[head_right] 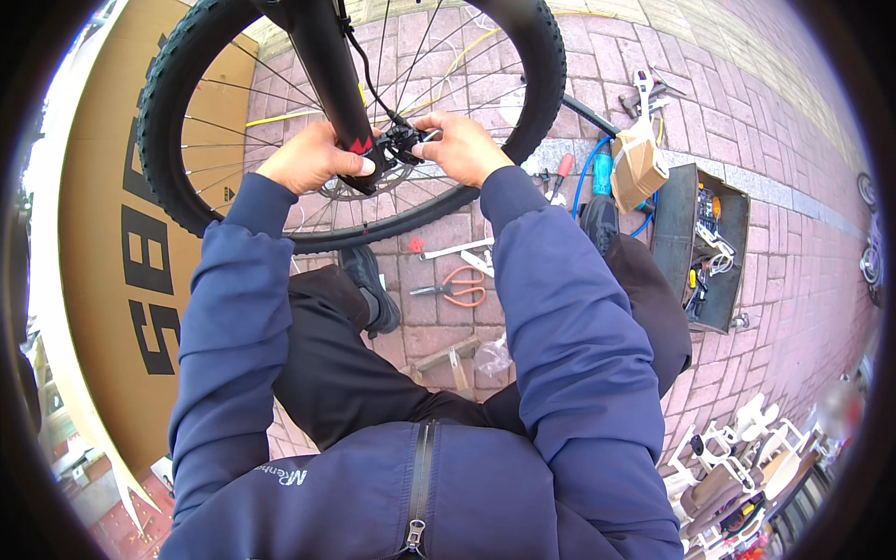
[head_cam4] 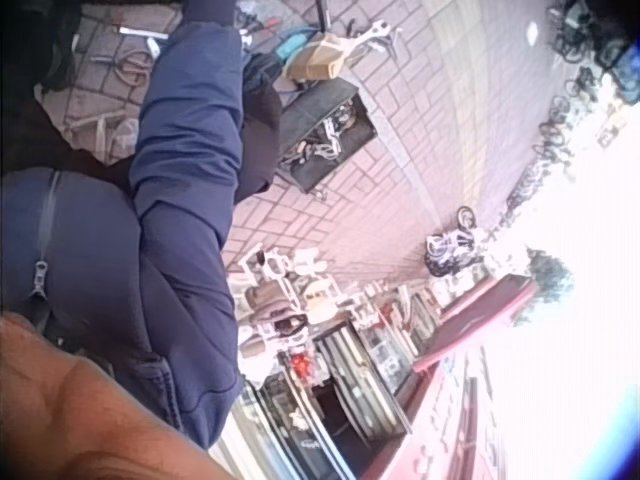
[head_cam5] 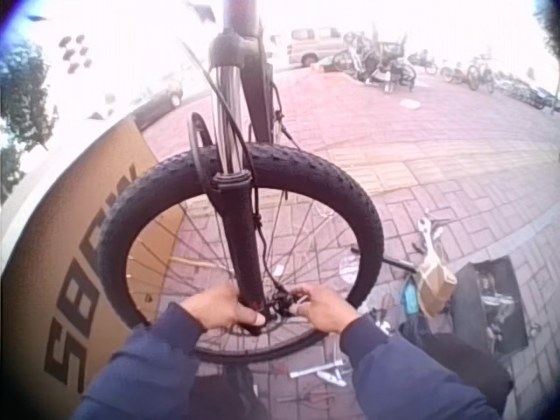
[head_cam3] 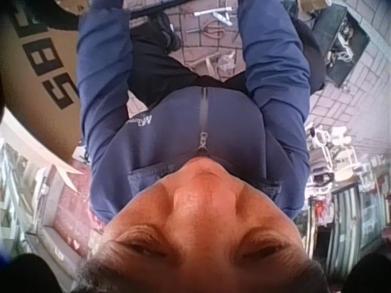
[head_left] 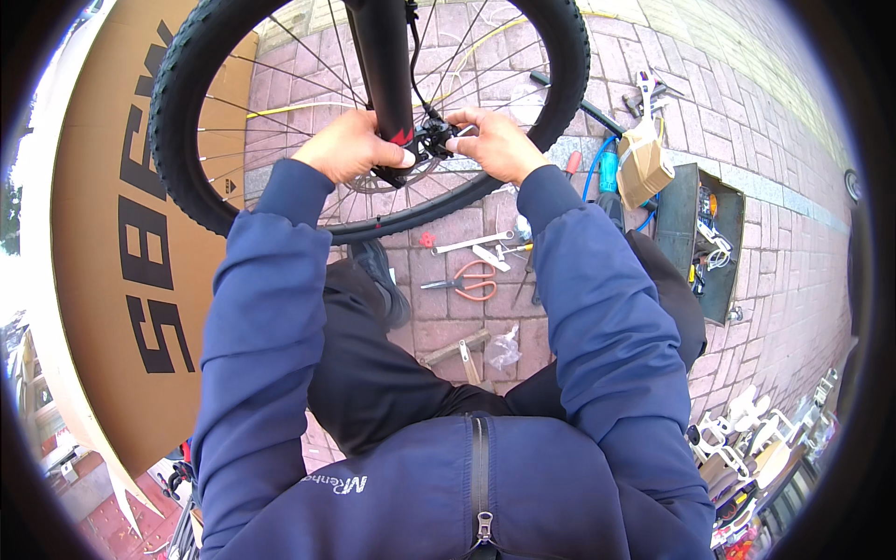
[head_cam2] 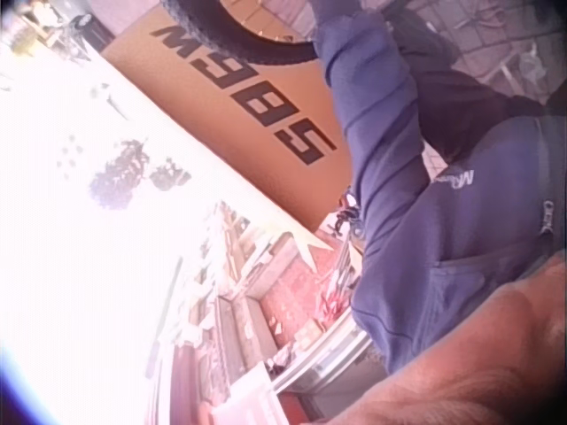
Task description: The person sits on the floor and adjusts the front disc brake caliper on a bicycle using a hex key. They tighten bolts, rotate the wheel to check alignment, and make repeated small adjustments to the brake assembly.
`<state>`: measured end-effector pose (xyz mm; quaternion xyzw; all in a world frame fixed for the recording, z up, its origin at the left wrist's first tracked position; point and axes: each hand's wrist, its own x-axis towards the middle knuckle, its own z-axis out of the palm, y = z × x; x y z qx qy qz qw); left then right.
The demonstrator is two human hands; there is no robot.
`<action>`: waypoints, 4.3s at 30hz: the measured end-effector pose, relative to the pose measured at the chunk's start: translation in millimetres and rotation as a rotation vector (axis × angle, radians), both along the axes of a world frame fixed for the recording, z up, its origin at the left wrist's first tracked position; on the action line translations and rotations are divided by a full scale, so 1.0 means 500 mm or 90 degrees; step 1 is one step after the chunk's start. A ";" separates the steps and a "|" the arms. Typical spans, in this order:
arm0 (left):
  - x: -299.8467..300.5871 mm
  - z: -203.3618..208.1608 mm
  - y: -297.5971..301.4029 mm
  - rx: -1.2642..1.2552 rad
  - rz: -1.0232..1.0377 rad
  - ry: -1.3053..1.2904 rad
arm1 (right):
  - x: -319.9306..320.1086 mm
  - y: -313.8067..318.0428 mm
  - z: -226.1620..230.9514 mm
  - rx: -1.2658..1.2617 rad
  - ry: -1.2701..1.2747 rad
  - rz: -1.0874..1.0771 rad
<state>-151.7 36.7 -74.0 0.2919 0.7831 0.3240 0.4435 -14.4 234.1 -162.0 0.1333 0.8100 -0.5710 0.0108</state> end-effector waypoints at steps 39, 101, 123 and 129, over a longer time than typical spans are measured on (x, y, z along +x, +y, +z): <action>0.012 0.019 -0.006 -0.025 0.089 -0.109 | 0.017 -0.099 -0.057 0.162 0.006 -0.141; 0.256 -0.222 0.032 0.312 0.748 -0.598 | 0.009 -0.032 -0.020 -0.105 -0.014 0.074; 0.238 -0.284 0.047 0.543 0.667 -0.822 | 0.011 -0.028 -0.026 -0.231 -0.045 0.052; 0.235 -0.299 0.054 0.599 0.684 -0.850 | 0.015 -0.024 -0.014 -0.231 -0.049 0.071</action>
